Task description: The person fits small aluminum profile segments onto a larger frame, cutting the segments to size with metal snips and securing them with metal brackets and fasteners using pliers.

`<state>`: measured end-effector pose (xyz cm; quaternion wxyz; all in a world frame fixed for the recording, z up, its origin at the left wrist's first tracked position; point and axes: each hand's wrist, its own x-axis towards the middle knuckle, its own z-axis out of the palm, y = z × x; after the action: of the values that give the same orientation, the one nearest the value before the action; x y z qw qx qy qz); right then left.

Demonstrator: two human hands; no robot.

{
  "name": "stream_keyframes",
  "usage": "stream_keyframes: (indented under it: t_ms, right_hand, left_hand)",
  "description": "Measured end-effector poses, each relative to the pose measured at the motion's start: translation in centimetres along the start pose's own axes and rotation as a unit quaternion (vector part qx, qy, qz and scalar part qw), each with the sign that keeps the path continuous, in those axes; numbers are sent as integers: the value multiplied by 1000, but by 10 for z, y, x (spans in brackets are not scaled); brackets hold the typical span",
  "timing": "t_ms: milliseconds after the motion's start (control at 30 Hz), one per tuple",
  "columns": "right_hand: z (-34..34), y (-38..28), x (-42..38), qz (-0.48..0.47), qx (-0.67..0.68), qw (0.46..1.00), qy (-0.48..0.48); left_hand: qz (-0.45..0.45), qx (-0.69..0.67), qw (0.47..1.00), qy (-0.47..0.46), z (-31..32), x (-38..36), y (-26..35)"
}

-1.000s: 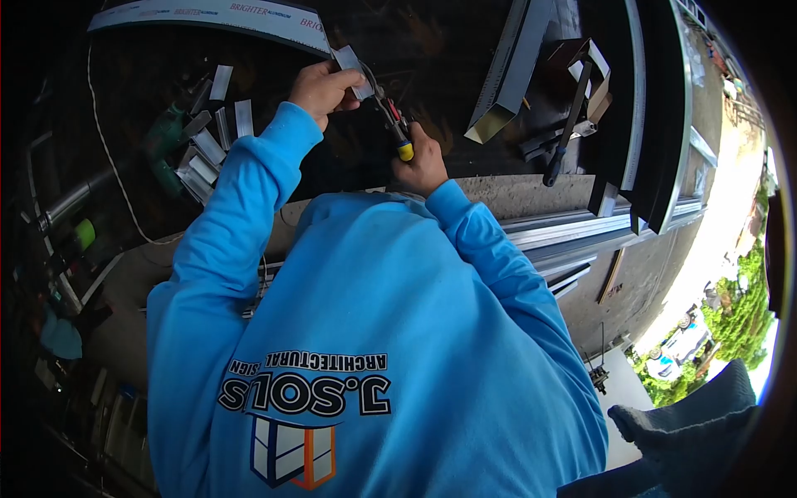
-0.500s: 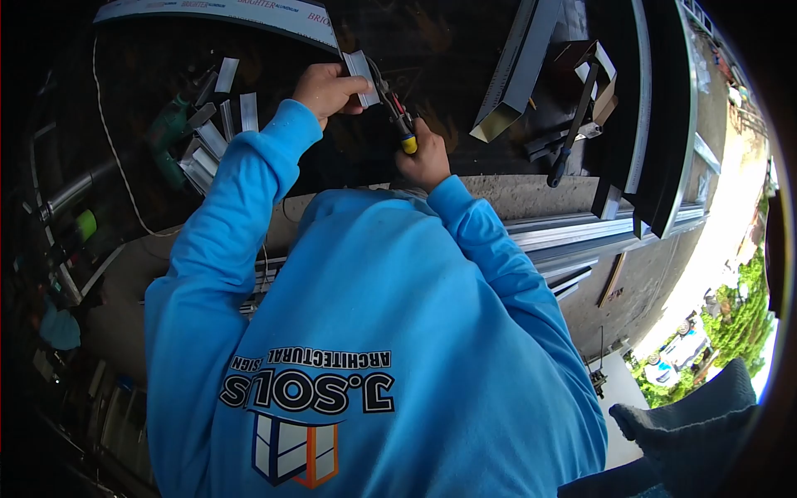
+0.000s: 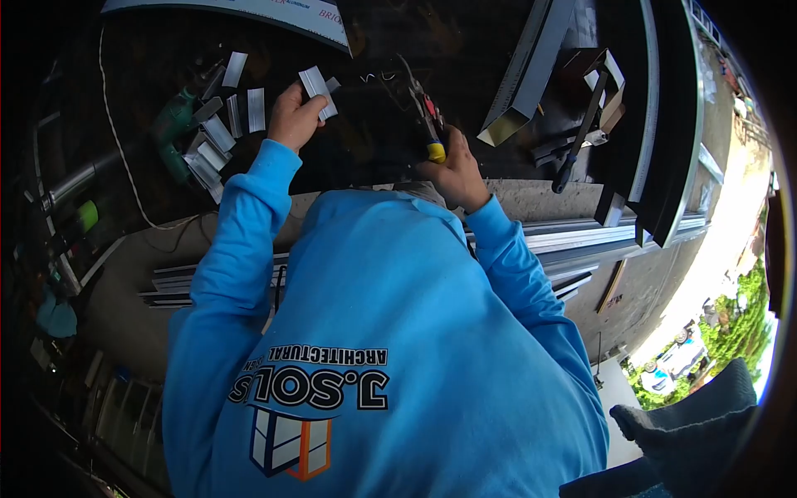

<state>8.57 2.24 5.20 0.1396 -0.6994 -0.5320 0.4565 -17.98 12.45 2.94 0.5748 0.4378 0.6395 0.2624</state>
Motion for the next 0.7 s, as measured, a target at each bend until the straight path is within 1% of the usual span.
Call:
stream_keyframes:
  t_ms: [33,67,133,167,200,233,267,300,333,367,400,433,467,500,533,567,600,633,700]
  right_hand:
    - [3,2,-1,-6,-17,998,57]
    - [5,5,-2,-6,-18,998,57]
    - [11,10,0,38,37,995,86]
    - [13,13,1,32,36,995,85]
    - [13,17,1,71,116,990,49]
    - [11,18,5,104,194,975,10]
    - [9,14,5,87,283,955,-1]
    - [8,15,9,85,296,951,-12]
    - [5,3,7,75,332,940,-3]
    - [1,4,10,83,332,940,-3]
    - [2,9,13,63,365,929,-5]
    - [-4,2,14,79,361,929,-15]
    - [-4,16,21,61,373,925,-29]
    - [-10,4,17,38,373,926,-40]
    - [-9,17,24,38,386,921,-40]
    - [-14,-5,23,32,442,889,-115]
    - [-11,16,30,48,423,902,-66]
    - [-14,24,32,47,403,911,-73]
    - [-18,34,36,48,381,920,-75]
  left_hand:
    - [31,4,999,32,-7,3,-13]
    - [-17,-29,999,42,-12,0,-9]
    - [-46,-146,988,24,-11,-5,-3]
    - [-20,-122,992,4,-9,3,-13]
    - [7,-98,995,-14,-6,9,-13]
    - [37,-49,998,19,8,13,-13]
    - [91,16,996,17,21,21,-16]
    - [160,133,977,49,34,20,-1]
    - [214,205,953,57,45,24,2]
    - [250,248,934,60,55,24,10]
    - [262,325,907,54,61,27,11]
    - [262,379,886,57,69,33,3]
    - [251,412,875,39,74,37,0]
    - [238,420,875,43,80,39,-5]
    - [234,445,863,41,85,43,-8]
    - [233,495,837,10,94,62,-19]
    - [242,519,820,8,99,63,-20]
    - [259,519,815,19,107,67,-24]
    - [279,517,809,3,103,53,-3]
